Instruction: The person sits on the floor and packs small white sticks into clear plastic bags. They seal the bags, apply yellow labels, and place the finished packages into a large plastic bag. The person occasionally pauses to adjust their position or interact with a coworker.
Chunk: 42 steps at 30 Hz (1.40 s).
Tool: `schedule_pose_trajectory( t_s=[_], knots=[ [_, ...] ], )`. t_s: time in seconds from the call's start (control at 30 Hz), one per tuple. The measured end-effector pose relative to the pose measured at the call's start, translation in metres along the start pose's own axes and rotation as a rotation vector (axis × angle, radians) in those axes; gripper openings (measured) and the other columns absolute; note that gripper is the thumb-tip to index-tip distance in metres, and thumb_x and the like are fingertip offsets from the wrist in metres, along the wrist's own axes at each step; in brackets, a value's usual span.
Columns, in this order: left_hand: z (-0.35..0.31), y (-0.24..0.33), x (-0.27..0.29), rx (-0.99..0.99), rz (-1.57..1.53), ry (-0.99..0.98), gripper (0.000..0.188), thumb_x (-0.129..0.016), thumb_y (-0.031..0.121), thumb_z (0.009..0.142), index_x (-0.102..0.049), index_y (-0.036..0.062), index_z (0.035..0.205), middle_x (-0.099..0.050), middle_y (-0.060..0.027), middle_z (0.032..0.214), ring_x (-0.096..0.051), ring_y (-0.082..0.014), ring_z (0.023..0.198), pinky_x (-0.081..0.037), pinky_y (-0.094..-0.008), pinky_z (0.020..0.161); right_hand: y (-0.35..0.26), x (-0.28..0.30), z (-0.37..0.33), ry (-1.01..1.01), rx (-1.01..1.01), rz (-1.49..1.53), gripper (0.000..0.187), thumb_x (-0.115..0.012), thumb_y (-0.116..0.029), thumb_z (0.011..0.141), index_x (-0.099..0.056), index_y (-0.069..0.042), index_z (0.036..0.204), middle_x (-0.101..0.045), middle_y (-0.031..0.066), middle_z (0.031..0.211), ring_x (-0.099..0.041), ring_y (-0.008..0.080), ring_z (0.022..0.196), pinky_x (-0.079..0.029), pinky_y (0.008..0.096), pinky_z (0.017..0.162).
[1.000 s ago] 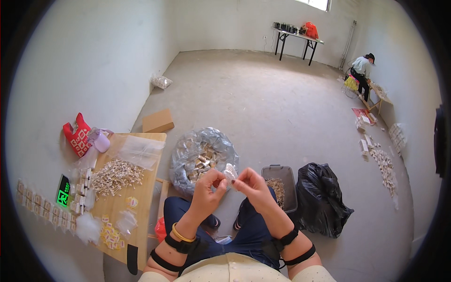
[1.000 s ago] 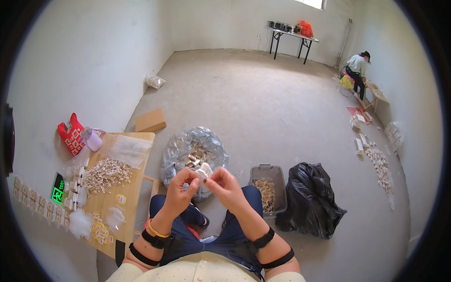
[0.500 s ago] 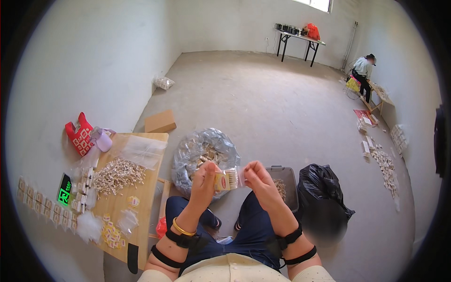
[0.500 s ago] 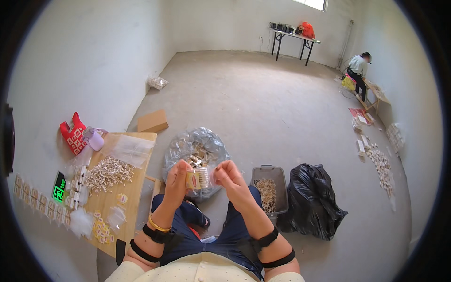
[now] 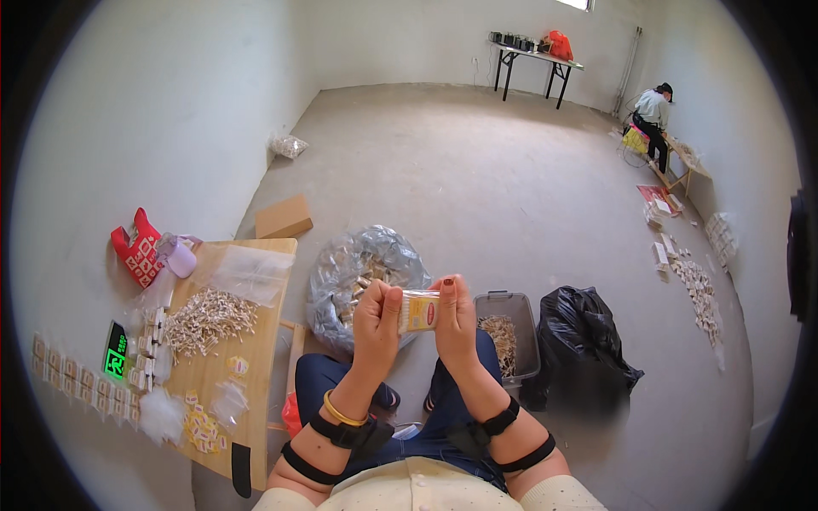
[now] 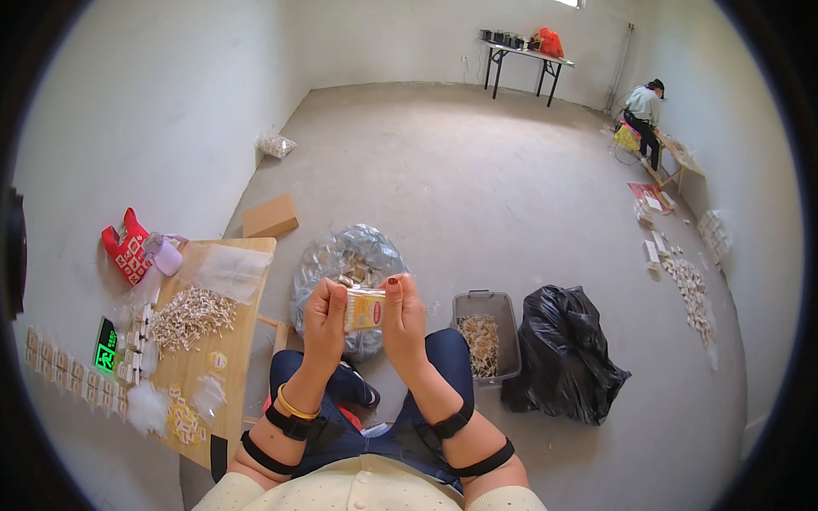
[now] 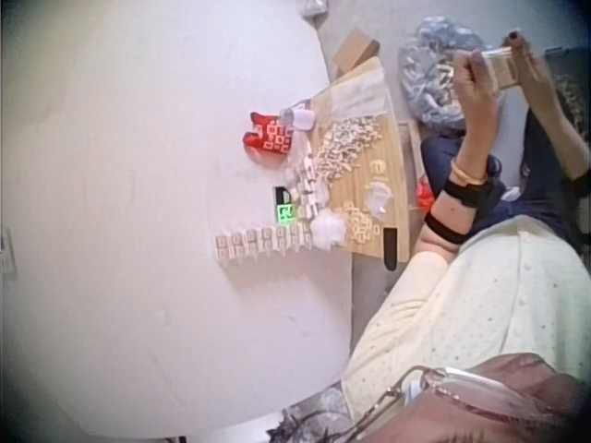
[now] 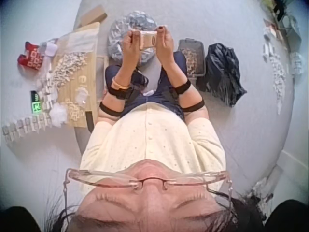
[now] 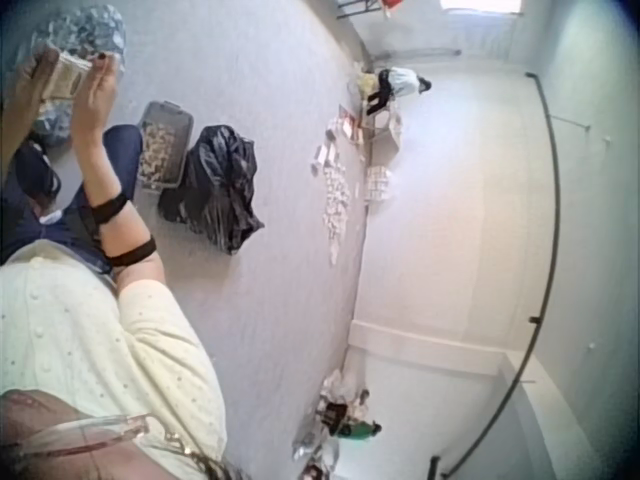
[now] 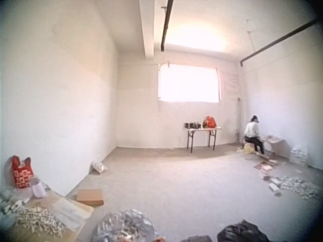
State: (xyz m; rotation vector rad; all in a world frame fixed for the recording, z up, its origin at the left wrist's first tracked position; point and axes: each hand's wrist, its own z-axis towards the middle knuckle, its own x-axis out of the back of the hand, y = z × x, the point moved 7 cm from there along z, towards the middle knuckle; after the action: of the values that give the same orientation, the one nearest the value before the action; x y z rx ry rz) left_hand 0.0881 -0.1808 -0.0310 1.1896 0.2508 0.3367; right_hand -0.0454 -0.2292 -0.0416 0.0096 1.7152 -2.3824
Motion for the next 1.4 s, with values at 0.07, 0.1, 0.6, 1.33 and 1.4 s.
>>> schedule_pose_trajectory(
  t_s=[0.07,0.1,0.6,1.33,1.4],
  knots=[
    [0.001,0.001,0.002,-0.032,0.067,0.034,0.029,-0.054,0.028,0.097,-0.050,0.0053,0.079,-0.048,-0.0031,0.061,-0.043,-0.0058,0.058,-0.036,-0.0246,0.051,-0.001,-0.002,0.000,0.003,0.001,0.034,0.037,-0.037,-0.038,0.102,-0.050,-0.007,0.087,-0.046,-0.0030,0.068,-0.041,0.0021,0.059,-0.034,0.0195,0.051],
    [0.001,0.009,0.000,-0.091,0.154,0.058,0.027,-0.056,0.026,0.096,-0.051,0.0054,0.079,-0.048,-0.0025,0.060,-0.044,-0.0060,0.057,-0.036,-0.0254,0.049,0.003,0.000,0.000,0.009,-0.048,0.104,0.036,-0.039,-0.038,0.102,-0.051,-0.007,0.087,-0.046,-0.0032,0.066,-0.041,0.0019,0.057,-0.033,0.0196,0.049],
    [0.004,-0.017,-0.016,0.329,-0.374,-0.069,0.027,-0.057,0.025,0.096,-0.060,0.0036,0.080,-0.047,0.0040,0.054,-0.041,-0.0038,0.044,-0.029,-0.0209,0.042,0.023,0.017,0.000,0.086,-0.265,0.375,0.037,-0.044,-0.040,0.100,-0.054,-0.010,0.080,-0.047,-0.0056,0.056,-0.037,0.0006,0.041,-0.026,0.0190,0.035],
    [0.011,0.027,-0.021,-0.231,0.281,0.059,0.021,-0.061,0.020,0.093,-0.047,0.0056,0.087,-0.053,-0.0012,0.066,-0.043,-0.0053,0.053,-0.036,-0.0213,0.048,0.028,0.025,0.012,0.127,-0.184,0.374,0.037,-0.048,-0.039,0.098,-0.053,-0.010,0.077,-0.047,-0.0043,0.056,-0.036,0.0016,0.039,-0.026,0.0190,0.033],
    [0.013,0.017,-0.019,-0.104,0.033,0.077,0.020,-0.059,0.020,0.094,-0.045,0.0063,0.091,-0.055,-0.0009,0.066,-0.044,-0.0038,0.053,-0.035,-0.0188,0.047,0.033,0.031,0.014,0.160,-0.182,0.404,0.037,-0.049,-0.040,0.098,-0.054,-0.011,0.076,-0.048,-0.0041,0.056,-0.037,0.0016,0.039,-0.026,0.0191,0.033]
  ],
)
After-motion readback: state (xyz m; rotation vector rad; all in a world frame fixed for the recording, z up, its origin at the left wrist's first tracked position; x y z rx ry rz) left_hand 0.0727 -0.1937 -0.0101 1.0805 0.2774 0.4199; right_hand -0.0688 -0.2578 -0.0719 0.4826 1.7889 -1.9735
